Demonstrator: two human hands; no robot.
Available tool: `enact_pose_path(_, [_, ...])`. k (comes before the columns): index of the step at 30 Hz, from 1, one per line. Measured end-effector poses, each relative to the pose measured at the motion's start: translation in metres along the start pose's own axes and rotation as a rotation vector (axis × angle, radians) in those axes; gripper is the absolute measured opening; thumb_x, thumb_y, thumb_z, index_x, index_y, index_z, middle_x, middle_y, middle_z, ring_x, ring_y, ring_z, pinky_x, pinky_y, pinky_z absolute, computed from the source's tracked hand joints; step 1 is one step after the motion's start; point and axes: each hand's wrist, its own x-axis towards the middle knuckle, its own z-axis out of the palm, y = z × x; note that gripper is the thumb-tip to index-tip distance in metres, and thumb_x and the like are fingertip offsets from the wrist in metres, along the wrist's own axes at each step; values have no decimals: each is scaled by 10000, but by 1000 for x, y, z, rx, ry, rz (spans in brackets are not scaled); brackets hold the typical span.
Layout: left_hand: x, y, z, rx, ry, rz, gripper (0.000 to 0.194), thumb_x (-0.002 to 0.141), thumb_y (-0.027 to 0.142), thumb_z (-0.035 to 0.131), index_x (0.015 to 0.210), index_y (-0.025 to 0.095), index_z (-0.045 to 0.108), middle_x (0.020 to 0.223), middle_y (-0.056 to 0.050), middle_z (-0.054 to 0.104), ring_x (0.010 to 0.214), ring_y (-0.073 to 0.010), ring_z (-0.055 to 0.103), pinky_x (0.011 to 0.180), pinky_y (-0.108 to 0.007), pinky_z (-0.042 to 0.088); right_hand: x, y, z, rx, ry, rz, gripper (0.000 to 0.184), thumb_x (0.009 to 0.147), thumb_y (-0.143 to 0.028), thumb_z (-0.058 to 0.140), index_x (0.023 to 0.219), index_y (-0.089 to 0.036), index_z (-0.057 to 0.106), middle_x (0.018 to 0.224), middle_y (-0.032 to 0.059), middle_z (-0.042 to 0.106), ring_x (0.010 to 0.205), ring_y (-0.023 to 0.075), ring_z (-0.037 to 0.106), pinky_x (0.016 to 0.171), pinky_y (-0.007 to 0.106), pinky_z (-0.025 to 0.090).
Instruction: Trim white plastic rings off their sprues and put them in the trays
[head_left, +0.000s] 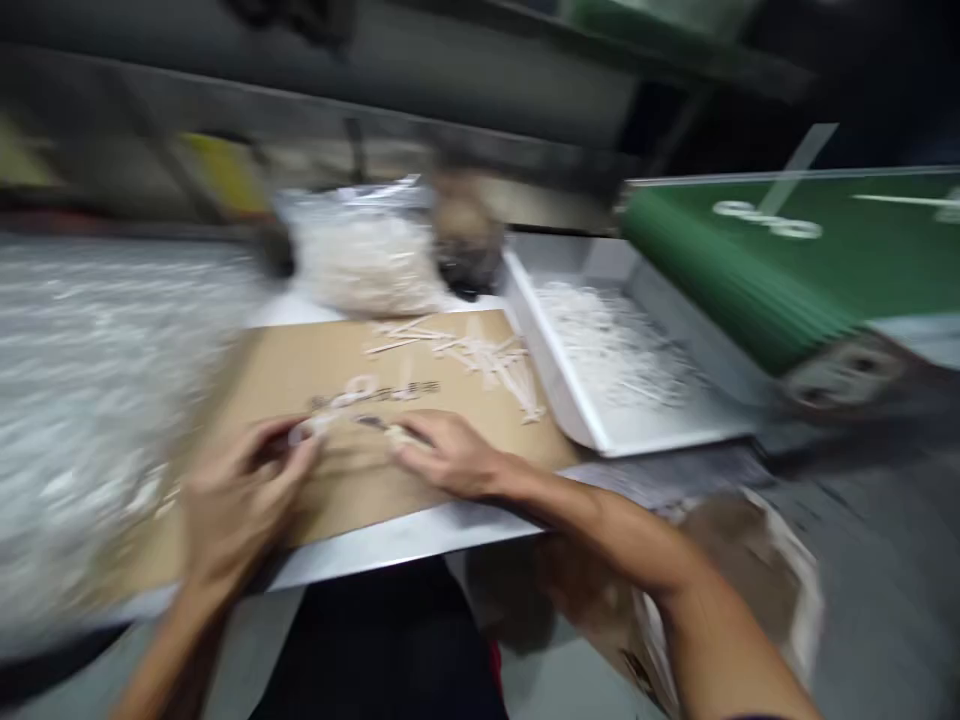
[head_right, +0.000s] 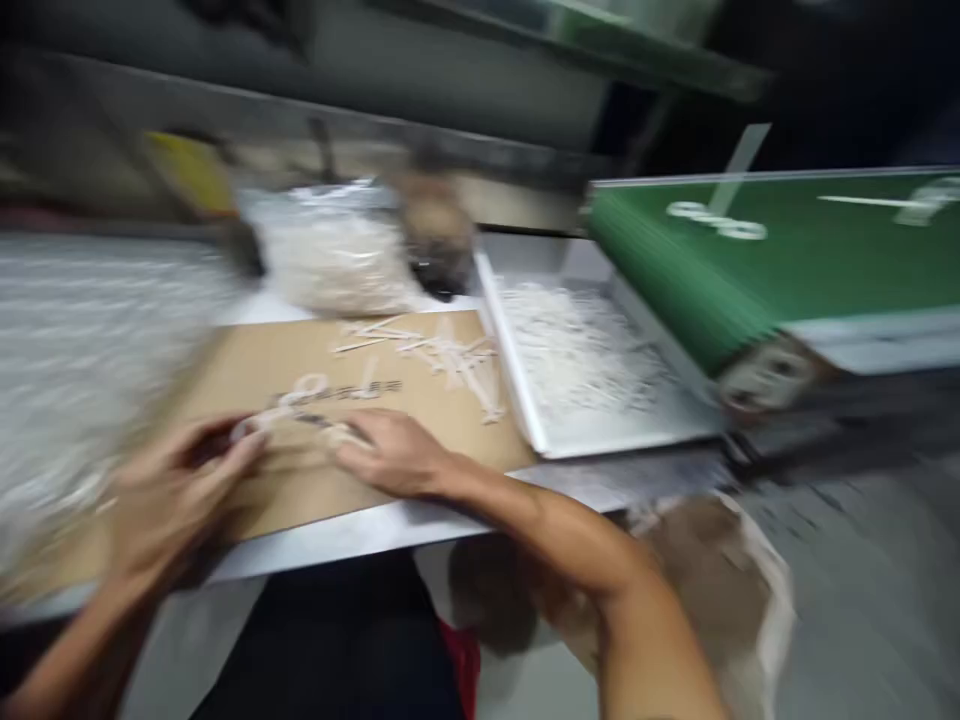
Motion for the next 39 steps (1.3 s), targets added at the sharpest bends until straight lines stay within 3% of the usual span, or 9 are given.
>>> enact_pose_path(4, [-6, 5, 11, -130, 62, 19, 241, 898, 327, 744, 1090, 184, 723, 941, -35, 713, 796, -145, 655, 749, -264, 522, 46, 7, 40, 96, -244, -51, 282, 1050, -372, 477, 960, -167, 649, 831, 16, 613, 729, 162, 571, 676, 283, 433])
enact_pose_path(6, [-8, 9, 15, -178, 92, 58, 228, 900, 277, 746, 1100, 172, 712, 921, -28, 687, 766, -120, 630, 738, -250, 524, 50, 7, 51, 117, -302, -33, 301, 1067, -366, 443, 928, -173, 627, 810, 12, 590, 716, 160, 551, 661, 286, 417])
enact_pose_path(9, [-11, 14, 15, -213, 115, 113, 237, 886, 220, 760, 1108, 160, 704, 902, -22, 674, 748, -104, 610, 717, -242, 522, 45, 6, 49, 113, -346, 9, 289, 1068, -352, 448, 889, -187, 605, 785, 0, 565, 723, 161, 529, 663, 291, 405])
enact_pose_path(23, [-10, 17, 13, -294, 109, 201, 281, 847, 166, 802, 1108, 128, 706, 885, -31, 663, 734, -100, 616, 666, -238, 527, 42, 6, 47, 138, -386, 138, 323, 1091, -424, 423, 971, -196, 619, 866, 14, 552, 768, 171, 506, 682, 312, 433])
enact_pose_path(39, [-9, 18, 14, -275, 97, 247, 273, 851, 152, 786, 1111, 138, 704, 870, -31, 669, 739, -112, 624, 657, -237, 535, 41, 7, 48, 129, -362, 147, 327, 1092, -429, 437, 1004, -196, 648, 863, 17, 590, 742, 168, 522, 673, 305, 442])
